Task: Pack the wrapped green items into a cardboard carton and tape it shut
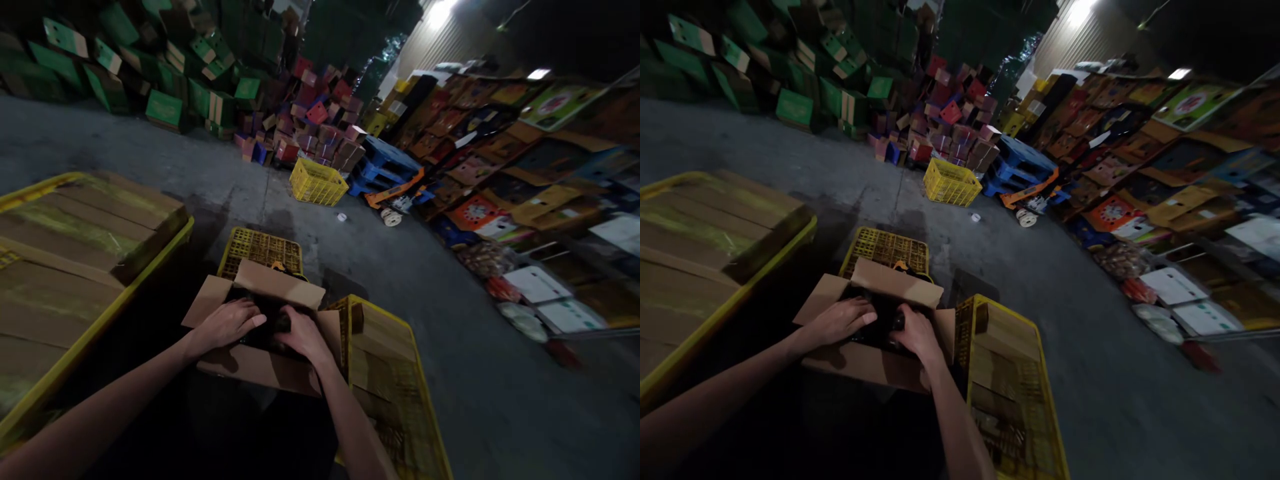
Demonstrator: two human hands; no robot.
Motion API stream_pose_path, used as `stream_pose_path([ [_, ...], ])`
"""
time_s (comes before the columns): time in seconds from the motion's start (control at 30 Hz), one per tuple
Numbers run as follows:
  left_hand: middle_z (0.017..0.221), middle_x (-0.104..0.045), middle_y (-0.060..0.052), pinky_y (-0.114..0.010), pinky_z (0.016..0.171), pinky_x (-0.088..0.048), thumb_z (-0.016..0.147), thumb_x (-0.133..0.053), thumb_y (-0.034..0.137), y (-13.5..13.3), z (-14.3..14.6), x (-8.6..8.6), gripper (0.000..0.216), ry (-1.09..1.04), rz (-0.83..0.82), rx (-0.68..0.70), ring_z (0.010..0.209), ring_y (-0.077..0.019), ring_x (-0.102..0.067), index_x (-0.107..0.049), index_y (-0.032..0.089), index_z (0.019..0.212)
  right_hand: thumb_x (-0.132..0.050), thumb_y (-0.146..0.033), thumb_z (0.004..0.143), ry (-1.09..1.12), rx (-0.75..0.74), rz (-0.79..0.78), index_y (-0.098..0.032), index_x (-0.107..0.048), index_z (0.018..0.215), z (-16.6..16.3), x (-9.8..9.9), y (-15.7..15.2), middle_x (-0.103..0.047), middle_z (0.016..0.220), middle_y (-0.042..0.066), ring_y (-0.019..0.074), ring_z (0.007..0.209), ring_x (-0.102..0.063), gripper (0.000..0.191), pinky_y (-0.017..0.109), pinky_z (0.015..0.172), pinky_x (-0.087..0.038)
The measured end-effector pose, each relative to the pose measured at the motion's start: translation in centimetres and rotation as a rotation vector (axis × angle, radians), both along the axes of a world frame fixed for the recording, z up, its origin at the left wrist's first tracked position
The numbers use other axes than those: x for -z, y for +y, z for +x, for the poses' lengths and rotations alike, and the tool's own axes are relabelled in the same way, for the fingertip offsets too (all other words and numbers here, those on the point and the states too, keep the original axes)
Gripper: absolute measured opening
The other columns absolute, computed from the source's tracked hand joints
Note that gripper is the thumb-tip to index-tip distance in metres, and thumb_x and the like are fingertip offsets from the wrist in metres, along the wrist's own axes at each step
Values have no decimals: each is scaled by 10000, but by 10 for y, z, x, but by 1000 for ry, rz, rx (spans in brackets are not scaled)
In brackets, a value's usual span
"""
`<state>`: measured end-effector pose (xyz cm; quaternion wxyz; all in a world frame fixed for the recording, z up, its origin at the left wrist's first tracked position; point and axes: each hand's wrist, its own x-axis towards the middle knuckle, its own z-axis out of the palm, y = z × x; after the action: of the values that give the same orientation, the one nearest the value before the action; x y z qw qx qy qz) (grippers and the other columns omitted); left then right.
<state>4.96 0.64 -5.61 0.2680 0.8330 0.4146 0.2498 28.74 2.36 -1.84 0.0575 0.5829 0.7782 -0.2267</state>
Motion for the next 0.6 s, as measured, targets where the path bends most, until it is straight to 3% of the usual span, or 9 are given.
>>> stream_pose_path([
  [0.17,1032,-726,-66,-377,941,-481,1069,-326,491,1,-1,2,422,-62,-12,-21,1044,-246,-664,-650,226,1012,-633,-158,788,304,18,103,-291,-570,1234,13,-31,-10,-665,1274,28,227,1176,-625,471,336,1001,-438],
  [0.33,1237,-700,-83,-389,972,-500,1051,-348,538,-1,-2,6,427,-88,-118,-73,1148,-256,-664,-542,233,1278,-544,-114,771,636,-3,-37,-242,-653,1125,19,-30,-13,-691,1250,31,222,1189,-622,393,351,1049,-432],
  [0.47,1379,-647,-95,-423,1066,-460,1045,-356,552,-3,-1,10,496,-44,-114,-70,1279,-276,-608,-468,244,1417,-576,-194,793,875,238,-105,-240,-743,1037,22,-17,-13,-687,1316,52,259,1268,-596,299,394,1088,-416],
  [0.6,1465,-592,-92,-439,1124,-423,1042,-339,570,-3,-1,10,545,15,-110,-46,1354,-284,-552,-501,243,1447,-688,-294,758,1221,497,-200,-225,-757,1091,17,-2,-12,-735,1223,87,285,1152,-669,347,417,1012,-483],
])
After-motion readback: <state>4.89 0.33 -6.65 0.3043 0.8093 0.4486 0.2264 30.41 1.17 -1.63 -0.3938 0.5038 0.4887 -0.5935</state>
